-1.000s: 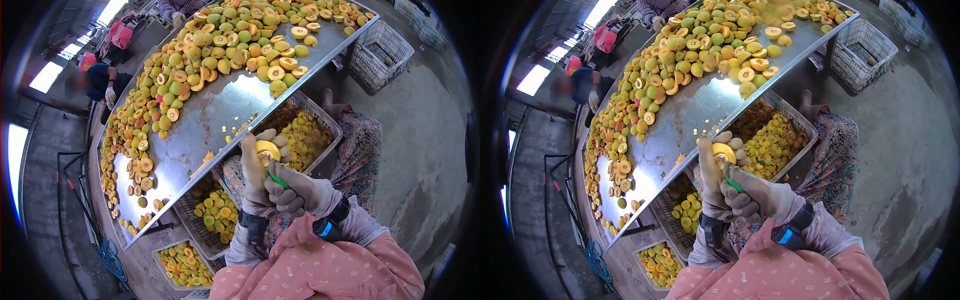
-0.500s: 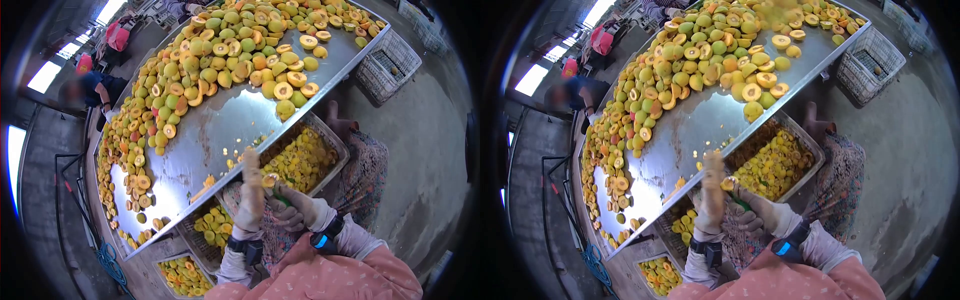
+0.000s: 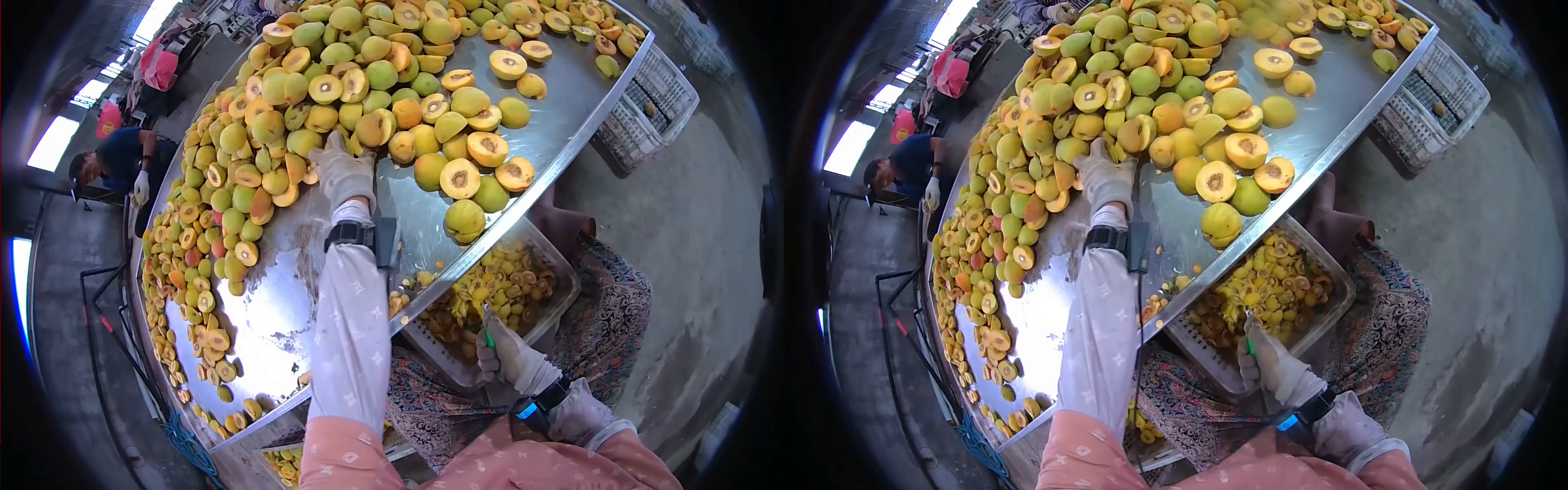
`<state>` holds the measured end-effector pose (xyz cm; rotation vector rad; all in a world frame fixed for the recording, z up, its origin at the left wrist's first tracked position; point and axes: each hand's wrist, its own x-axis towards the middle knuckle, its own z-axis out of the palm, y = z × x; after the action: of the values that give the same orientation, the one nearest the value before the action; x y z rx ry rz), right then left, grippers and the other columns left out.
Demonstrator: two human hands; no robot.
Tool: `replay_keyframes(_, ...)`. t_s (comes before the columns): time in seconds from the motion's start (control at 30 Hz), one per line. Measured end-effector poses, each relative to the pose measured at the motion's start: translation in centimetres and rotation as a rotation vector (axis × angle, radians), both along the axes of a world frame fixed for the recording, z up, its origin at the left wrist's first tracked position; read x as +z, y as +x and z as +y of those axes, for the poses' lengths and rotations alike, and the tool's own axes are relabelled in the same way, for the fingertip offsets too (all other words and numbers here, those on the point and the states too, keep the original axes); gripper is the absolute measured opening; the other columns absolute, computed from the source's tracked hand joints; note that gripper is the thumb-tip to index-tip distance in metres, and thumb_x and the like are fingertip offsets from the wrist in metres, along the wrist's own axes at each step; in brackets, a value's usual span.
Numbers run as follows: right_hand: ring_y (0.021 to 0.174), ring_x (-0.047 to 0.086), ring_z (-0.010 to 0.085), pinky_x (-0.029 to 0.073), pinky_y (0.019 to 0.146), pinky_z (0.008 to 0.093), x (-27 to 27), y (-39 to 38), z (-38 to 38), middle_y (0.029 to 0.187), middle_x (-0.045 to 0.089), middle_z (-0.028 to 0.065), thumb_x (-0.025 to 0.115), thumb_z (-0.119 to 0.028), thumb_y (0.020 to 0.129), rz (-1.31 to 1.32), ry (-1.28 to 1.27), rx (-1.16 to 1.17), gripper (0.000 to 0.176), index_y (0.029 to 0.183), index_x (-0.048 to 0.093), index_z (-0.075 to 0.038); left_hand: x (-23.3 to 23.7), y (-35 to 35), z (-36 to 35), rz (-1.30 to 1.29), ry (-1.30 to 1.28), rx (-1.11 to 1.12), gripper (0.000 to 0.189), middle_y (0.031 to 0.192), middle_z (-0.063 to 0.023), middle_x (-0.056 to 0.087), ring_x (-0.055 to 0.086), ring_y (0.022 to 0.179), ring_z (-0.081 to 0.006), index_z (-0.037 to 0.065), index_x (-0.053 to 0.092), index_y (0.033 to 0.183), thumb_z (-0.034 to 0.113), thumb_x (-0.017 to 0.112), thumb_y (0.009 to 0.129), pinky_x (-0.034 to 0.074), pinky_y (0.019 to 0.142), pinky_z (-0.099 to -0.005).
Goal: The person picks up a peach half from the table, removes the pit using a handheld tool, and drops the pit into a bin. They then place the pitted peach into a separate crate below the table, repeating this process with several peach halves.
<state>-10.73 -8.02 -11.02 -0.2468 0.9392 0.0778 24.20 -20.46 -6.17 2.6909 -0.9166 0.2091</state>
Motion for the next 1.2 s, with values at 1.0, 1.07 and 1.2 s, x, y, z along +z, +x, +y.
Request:
replay_keyframes(1.0,0.099,0.064,0.0417,0.05,0.084,0.0446,11.6,-2.4,6.6,0.102,0.068,0.0241,0.057,-0.04,0.095,-0.045,-1.744,0.144,0.044,0.116,0.065,-0.002,12.5,-25.0,24.3,1.219,-0.957,-0.49,0.057,0.116,-0.0145,0.063,0.062,0.103,-0.0199,-0.001,0.052,0.131,0.047,0.034,0.106,0.05,0.092,-0.0319)
replay_keyframes(1.07,0.095,0.065,0.0394,0.05,0.082,0.0432,12.5,-2.5,7.0,0.099,0.068,0.0233,0.056,-0.039,0.096,-0.07,-1.721,0.138,0.044,0.116,0.064,-0.001,12.6,-25.1,24.6,1.147,-0.929,-0.49,0.059,0.115,-0.0145,0.064,0.061,0.104,-0.0208,-0.003,0.054,0.129,0.047,0.032,0.106,0.05,0.092,-0.0328)
replay_keyframes(1.2,0.086,0.066,0.0304,0.05,0.079,0.0383,12.6,-2.0,7.4,0.09,0.069,0.0197,0.055,-0.036,0.1,-0.247,-1.22,0.113,0.041,0.117,0.063,0.001,12.4,-25.1,24.9,1.011,-0.948,-0.475,0.055,0.114,-0.012,0.064,0.059,0.105,-0.0183,-0.004,0.059,0.123,0.043,0.033,0.107,0.046,0.094,-0.0315)
